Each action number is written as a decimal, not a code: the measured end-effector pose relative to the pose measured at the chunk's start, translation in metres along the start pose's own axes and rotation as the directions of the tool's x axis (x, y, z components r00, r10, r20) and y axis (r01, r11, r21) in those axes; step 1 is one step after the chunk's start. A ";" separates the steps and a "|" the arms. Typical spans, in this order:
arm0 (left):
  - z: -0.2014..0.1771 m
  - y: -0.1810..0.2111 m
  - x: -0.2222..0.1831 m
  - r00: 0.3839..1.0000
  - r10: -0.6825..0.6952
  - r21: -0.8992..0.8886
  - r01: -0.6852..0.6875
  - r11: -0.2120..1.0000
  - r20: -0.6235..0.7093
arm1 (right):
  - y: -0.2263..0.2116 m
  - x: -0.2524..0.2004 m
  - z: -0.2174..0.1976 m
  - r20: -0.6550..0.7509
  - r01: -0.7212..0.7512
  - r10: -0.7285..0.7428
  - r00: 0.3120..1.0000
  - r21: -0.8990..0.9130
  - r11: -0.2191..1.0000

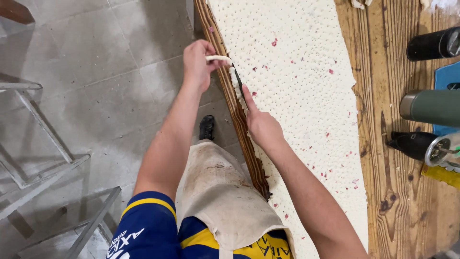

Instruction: Preparing a large sheet of dough by docking it with a spiked roller and trimming the edges with a knife on a wooden workbench.

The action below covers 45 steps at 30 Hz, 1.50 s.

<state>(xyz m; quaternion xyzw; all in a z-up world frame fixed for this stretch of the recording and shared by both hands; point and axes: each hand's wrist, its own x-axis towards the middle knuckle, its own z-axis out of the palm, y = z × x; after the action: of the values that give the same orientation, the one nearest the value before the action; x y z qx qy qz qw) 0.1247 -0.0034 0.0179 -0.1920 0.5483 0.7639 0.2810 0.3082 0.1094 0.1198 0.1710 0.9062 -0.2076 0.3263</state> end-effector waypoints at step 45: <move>0.034 -0.223 -0.234 0.471 0.591 0.602 -0.798 -0.031 0.655 | 0.142 -0.262 0.164 0.106 -0.108 0.116 0.988 -0.085 0.991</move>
<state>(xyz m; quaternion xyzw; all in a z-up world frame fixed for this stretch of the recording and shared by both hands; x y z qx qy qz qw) 0.4478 0.0313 0.0076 0.3651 0.8366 0.4067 -0.0379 0.6480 0.1053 0.1406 0.1970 0.8832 -0.1623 0.3935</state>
